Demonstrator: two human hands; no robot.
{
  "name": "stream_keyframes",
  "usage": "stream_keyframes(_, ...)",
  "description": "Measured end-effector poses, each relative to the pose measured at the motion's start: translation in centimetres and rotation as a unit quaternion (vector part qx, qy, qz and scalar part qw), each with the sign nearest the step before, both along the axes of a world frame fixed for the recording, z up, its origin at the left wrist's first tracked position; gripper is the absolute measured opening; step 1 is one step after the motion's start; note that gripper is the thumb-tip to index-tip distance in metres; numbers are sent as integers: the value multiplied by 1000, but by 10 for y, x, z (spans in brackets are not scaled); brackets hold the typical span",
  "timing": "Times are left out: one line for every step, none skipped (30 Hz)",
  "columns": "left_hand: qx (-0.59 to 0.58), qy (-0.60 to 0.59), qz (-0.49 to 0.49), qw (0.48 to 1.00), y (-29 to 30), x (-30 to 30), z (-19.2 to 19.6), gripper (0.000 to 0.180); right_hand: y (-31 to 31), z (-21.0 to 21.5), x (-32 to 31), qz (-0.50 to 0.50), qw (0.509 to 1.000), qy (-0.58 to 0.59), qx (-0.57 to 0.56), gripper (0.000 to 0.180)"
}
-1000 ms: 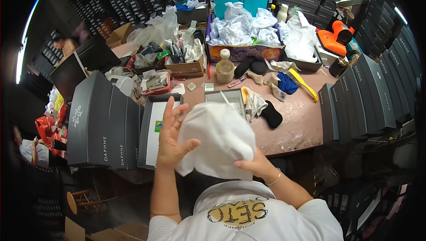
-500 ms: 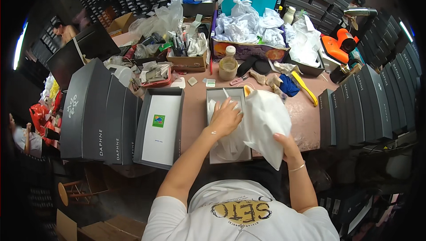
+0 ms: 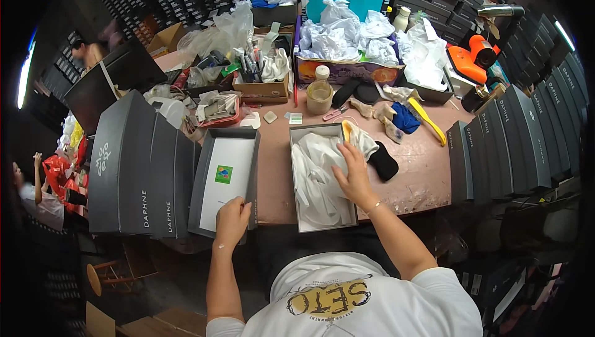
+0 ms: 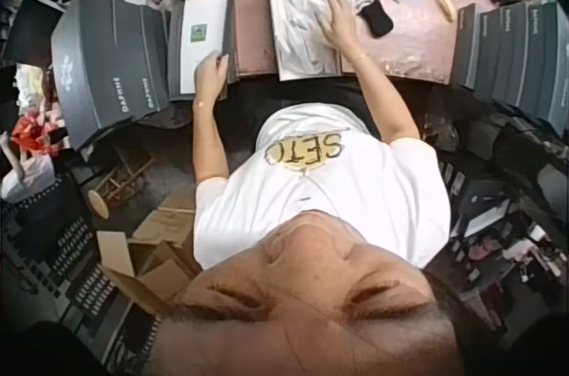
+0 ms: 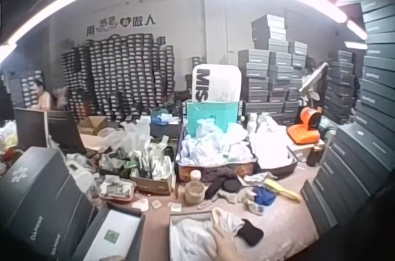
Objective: Packing high-heeled shoes into boxes with tissue paper and tags.
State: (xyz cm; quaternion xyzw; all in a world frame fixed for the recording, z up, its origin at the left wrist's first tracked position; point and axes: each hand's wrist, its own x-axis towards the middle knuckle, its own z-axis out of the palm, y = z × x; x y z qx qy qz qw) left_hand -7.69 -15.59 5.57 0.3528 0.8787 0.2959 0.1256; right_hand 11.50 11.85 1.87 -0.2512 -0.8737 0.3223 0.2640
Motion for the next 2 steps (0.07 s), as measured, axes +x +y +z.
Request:
stream_keyframes(46,17,2,999,6,4,10,23,5,12,9,19,996,50,-76,69)
stream_keyframes(47,16,3,999,4,3,10,23,4,28,16,49,982,99,-154,71)
